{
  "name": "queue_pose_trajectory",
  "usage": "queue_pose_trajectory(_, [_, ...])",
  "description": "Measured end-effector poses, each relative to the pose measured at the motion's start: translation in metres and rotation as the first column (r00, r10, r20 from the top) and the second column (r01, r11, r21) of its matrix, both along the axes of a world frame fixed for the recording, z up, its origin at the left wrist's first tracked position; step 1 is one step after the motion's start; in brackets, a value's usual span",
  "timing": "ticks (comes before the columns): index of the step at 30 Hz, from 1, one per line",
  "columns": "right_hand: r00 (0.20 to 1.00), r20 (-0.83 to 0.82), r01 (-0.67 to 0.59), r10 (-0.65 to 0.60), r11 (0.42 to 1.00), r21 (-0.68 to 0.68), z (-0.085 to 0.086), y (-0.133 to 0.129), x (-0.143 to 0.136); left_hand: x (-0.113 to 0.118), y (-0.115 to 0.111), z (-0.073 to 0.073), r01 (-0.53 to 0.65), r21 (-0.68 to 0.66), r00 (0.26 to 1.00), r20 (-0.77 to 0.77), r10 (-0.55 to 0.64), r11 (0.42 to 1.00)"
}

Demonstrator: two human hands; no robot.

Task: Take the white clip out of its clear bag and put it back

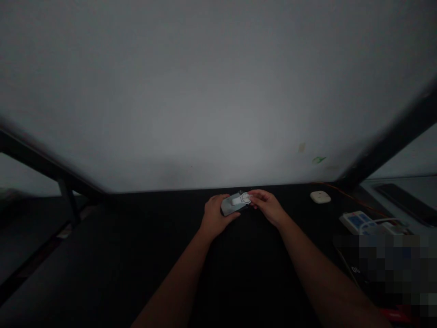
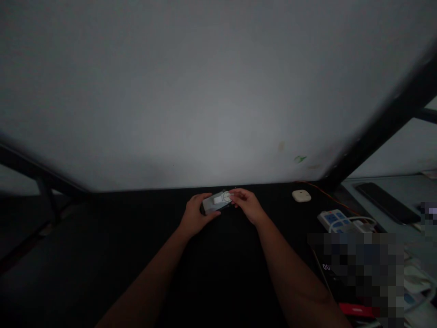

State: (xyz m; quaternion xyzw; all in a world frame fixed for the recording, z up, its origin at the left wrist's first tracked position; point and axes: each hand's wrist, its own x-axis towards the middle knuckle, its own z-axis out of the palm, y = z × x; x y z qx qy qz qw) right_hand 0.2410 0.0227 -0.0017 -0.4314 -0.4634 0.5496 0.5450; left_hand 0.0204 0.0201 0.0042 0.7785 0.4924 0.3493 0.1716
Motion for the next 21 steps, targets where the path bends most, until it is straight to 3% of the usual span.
queue_pose_trajectory(5, [0.981, -0.167, 0.085, -0.098, 0.993, -0.085, 0.001, 0.003, 0.006, -0.001, 0.001, -0.005, 0.049, -0.032, 0.995, -0.09, -0.051, 0.998])
queue_pose_trajectory(12, [0.848, -0.437, 0.232, -0.299, 0.952, -0.2, 0.002, 0.007, 0.017, -0.003, 0.004, -0.003, -0.125, -0.045, 0.98, 0.148, 0.131, 0.991])
queue_pose_trajectory(16, [0.84, -0.462, 0.214, -0.286, 0.956, -0.202, 0.002, 0.005, 0.015, -0.003, 0.008, -0.001, -0.202, -0.126, 0.933, 0.275, 0.23, 0.971])
queue_pose_trajectory(21, [0.929, -0.325, 0.147, -0.179, 0.982, -0.122, 0.002, 0.004, 0.007, 0.0, 0.005, 0.003, -0.062, -0.133, 0.963, 0.251, 0.094, 0.989])
